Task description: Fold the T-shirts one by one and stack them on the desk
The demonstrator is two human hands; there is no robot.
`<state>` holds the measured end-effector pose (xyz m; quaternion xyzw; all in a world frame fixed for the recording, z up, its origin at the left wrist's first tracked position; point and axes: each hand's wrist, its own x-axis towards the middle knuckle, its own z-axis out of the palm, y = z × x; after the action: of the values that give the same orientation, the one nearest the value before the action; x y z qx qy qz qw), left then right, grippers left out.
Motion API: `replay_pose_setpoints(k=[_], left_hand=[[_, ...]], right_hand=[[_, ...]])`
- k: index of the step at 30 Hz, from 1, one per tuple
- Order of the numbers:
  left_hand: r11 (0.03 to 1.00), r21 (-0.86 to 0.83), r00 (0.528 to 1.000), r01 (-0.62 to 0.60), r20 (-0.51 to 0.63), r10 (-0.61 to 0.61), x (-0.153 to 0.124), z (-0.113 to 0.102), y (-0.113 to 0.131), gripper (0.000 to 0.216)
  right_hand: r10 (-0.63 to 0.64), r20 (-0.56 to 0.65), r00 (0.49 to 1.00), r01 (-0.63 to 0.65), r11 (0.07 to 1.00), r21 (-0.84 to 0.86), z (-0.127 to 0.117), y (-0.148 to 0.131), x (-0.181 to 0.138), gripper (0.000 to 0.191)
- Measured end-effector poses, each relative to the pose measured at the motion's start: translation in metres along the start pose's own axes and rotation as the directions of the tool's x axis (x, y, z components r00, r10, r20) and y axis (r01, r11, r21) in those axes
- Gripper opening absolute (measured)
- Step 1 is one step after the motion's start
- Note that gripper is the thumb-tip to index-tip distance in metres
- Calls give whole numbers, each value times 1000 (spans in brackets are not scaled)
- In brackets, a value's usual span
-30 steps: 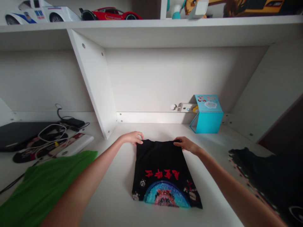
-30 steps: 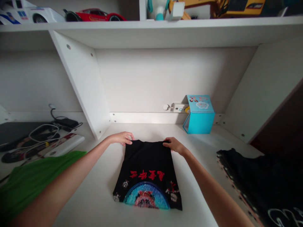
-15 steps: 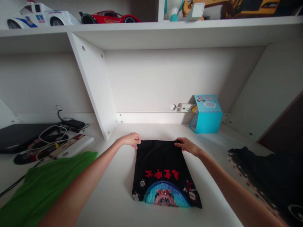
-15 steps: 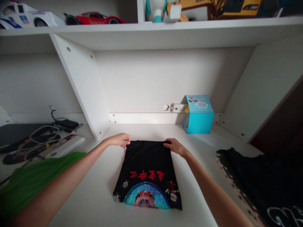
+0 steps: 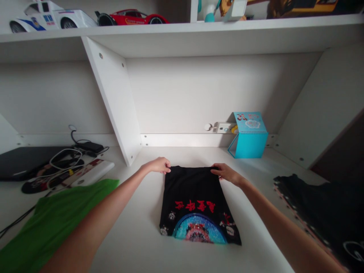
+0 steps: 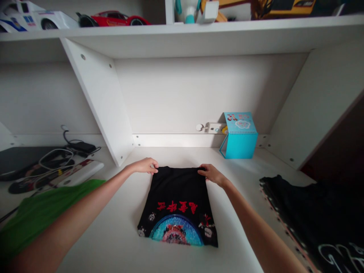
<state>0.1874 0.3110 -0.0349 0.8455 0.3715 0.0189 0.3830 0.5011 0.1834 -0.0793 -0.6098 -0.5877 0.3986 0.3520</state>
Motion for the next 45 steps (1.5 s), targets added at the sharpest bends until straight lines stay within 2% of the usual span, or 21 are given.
replay_pose_setpoints(k=[4, 9, 13, 17, 22, 26, 31, 34, 36, 38, 39, 41, 43, 45], left_hand=[[1000, 10, 1000, -1, -6, 1, 0, 6, -7, 25], [999, 38, 991, -26, -133, 31, -8, 8, -10, 28], [986, 147, 976, -76, -192, 104, -12, 13, -9, 19], [988, 127, 967, -90, -225, 117, -12, 18, -9, 20], [996, 60, 971, -68, -224, 80, -5, 18, -10, 20], [999, -2, 978, -41, -203, 40, -4, 9, -9, 20], [943, -330, 994, 43, -78, -72, -11, 4, -4, 31], [918, -388, 986, 85, -99, -133, -11, 10, 1, 33], [928, -370, 972, 44, -197, -125, -13, 14, 8, 32], [931, -357, 960, -71, -279, -34, -26, 15, 20, 30], [923, -359, 959, -141, -281, 37, -37, 14, 28, 29], [892, -373, 963, -254, -184, 197, -68, 9, 49, 35], [881, -368, 944, -299, 22, 329, -103, 3, 72, 38], [879, -333, 883, -341, 207, 421, -129, -2, 91, 27]], right_hand=[[2, -16, 1000, -2, 1000, 0, 1, 1, -1, 37], [7, -24, 1000, -7, 1000, -1, 3, 3, -1, 36], [-3, -24, 1000, 2, 1000, -4, 3, 6, 2, 35], [-11, -27, 1000, 11, 1000, -9, 3, 8, 3, 34], [-8, -25, 1000, 8, 1000, -10, 3, 9, 3, 35], [-4, -26, 1000, 4, 1000, -7, 3, 7, 1, 36], [-12, -23, 1000, 12, 1000, -3, 5, 3, -1, 35], [-29, -21, 999, 29, 1000, -6, 6, -4, -2, 35], [-61, -17, 998, 61, 998, -7, 3, -16, -9, 33], [-110, 5, 994, 110, 994, -4, -3, -34, -27, 31], [-137, 44, 990, 137, 991, 4, -8, -46, -41, 29], [-196, 203, 959, 193, 981, 36, -16, -72, -75, 25], [-257, 456, 852, 244, 966, 88, -24, -97, -110, 20], [-299, 605, 738, 263, 953, 151, -29, -116, -133, 17]])
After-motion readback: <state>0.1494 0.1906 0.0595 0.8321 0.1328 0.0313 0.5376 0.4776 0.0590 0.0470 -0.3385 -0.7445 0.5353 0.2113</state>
